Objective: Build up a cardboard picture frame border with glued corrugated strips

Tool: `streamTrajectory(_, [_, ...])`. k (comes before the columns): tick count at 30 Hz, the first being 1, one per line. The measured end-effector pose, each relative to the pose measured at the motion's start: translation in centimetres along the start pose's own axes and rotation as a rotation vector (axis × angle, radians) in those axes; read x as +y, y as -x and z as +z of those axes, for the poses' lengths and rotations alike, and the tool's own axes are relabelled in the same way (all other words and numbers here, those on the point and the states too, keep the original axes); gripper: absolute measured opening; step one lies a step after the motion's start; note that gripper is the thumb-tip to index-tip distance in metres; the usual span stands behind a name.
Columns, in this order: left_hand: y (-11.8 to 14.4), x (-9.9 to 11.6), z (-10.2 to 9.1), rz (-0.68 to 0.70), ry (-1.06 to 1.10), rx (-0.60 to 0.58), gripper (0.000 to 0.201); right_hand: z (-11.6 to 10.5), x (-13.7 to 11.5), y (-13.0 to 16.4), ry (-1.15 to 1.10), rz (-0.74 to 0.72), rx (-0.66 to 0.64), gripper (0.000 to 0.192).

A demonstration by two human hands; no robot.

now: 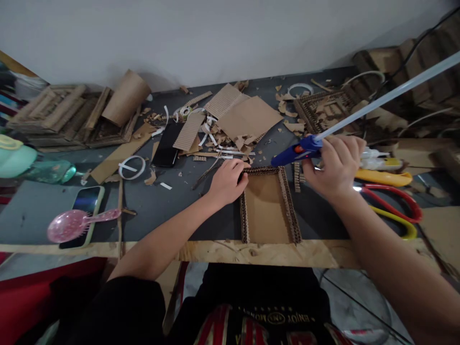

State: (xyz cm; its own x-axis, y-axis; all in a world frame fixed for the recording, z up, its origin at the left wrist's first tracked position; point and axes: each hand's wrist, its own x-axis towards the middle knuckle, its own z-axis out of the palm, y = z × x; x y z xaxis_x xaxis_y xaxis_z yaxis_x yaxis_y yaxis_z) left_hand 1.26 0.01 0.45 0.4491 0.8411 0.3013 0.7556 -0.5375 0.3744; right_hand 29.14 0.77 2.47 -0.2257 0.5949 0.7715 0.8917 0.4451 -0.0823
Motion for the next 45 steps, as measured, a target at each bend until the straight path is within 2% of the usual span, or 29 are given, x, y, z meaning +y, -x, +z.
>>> streamTrajectory(11, [0.03, -0.04, 0.1, 0.012, 0.006, 0.025, 0.02, -0.69, -0.4, -0.43, -0.01, 0.044, -0.202, 0.029])
streamTrajectory(17, [-0.03, 0.01, 0.0, 0.008, 0.003, 0.017, 0.021, 0.0, -0.05, 0.15, -0.008, -0.068, -0.093, 0.029])
streamTrajectory(19, [-0.05, 0.0, -0.03, 0.009, 0.001, 0.013, 0.021, 0.03, -0.09, 0.26, 0.031, -0.085, -0.097, 0.03])
streamTrajectory(24, [-0.02, -0.12, 0.06, 0.012, -0.005, 0.018, 0.021, -0.34, -0.39, 0.26, 0.015, -0.033, -0.162, 0.031])
streamTrajectory(32, [-0.02, -0.25, 0.19, 0.011, 0.012, 0.02, 0.022, -0.27, -0.43, 0.26, 0.004, -0.086, -0.101, 0.028])
streamTrajectory(38, [-0.05, -0.19, 0.15, -0.008, 0.014, 0.01, 0.023, -0.54, -0.48, 0.19, -0.038, -0.014, -0.179, 0.026])
streamTrajectory(45, [0.0, -0.25, 0.31, -0.003, 0.013, 0.027, 0.021, -0.51, -0.66, 0.21, 0.025, -0.002, -0.148, 0.029])
